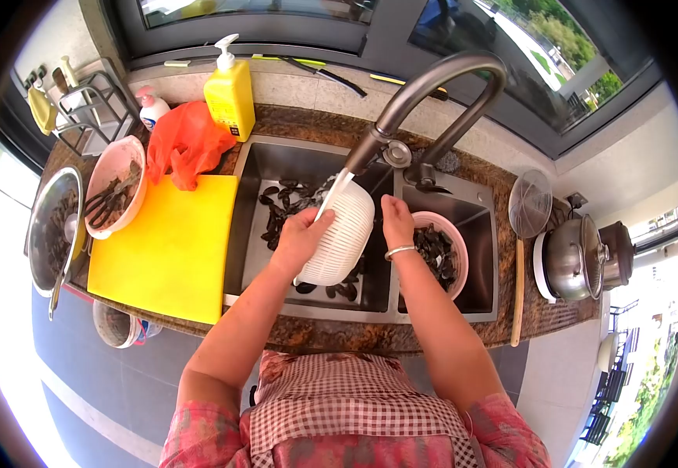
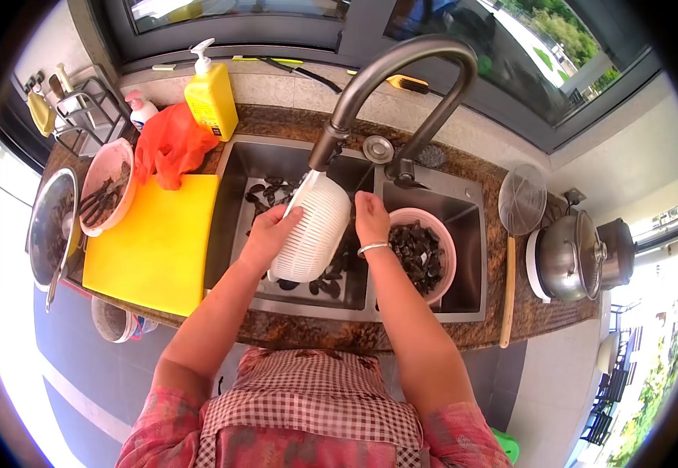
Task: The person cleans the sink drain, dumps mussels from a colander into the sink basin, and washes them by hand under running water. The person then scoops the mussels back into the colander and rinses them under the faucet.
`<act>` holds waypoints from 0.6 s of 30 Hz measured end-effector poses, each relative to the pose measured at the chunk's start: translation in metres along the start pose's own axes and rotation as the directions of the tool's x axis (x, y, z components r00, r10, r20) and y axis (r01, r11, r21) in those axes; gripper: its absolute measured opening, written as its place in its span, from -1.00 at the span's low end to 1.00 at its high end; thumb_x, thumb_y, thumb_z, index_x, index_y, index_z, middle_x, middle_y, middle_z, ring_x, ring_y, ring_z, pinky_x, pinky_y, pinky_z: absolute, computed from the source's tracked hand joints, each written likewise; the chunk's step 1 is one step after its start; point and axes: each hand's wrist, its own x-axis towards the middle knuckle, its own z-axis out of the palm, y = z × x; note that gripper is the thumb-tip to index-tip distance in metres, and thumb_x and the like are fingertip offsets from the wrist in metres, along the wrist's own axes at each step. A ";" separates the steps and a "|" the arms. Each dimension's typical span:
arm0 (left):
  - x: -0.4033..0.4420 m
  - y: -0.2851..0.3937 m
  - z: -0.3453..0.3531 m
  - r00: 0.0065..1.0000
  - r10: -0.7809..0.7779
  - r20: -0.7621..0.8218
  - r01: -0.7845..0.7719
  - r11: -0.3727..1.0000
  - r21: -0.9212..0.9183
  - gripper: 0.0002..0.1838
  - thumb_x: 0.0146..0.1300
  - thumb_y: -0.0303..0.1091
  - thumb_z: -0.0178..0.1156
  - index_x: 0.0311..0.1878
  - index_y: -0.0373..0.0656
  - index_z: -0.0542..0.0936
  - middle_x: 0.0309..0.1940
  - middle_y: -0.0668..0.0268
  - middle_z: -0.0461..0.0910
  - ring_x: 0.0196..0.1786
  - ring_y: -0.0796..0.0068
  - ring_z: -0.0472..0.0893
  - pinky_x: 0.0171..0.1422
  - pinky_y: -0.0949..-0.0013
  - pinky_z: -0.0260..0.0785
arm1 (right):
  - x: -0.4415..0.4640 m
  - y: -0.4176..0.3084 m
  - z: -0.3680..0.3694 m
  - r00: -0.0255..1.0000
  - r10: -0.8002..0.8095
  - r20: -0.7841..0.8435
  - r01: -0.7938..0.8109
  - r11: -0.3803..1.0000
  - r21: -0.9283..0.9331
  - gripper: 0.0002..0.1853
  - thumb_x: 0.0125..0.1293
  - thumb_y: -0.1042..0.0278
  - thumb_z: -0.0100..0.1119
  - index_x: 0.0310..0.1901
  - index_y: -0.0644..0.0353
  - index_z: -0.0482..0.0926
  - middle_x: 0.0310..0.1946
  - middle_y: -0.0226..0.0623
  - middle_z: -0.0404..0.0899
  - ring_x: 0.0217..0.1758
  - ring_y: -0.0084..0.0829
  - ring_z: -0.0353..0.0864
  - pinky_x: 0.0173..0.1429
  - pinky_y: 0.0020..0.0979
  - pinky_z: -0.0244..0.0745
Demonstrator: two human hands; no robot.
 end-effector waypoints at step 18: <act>0.011 0.010 -0.020 0.942 -0.165 -0.292 -0.111 0.667 -0.737 -0.42 0.68 -0.06 -0.35 0.55 -0.22 0.24 0.46 0.05 0.38 0.48 0.06 0.42 0.53 -0.02 0.35 | -0.049 -0.021 0.015 0.984 0.113 0.139 -0.140 0.969 0.205 -0.27 0.57 -0.19 -0.22 0.40 0.35 0.41 0.40 0.14 0.41 0.54 -0.05 0.31 0.60 -0.23 0.11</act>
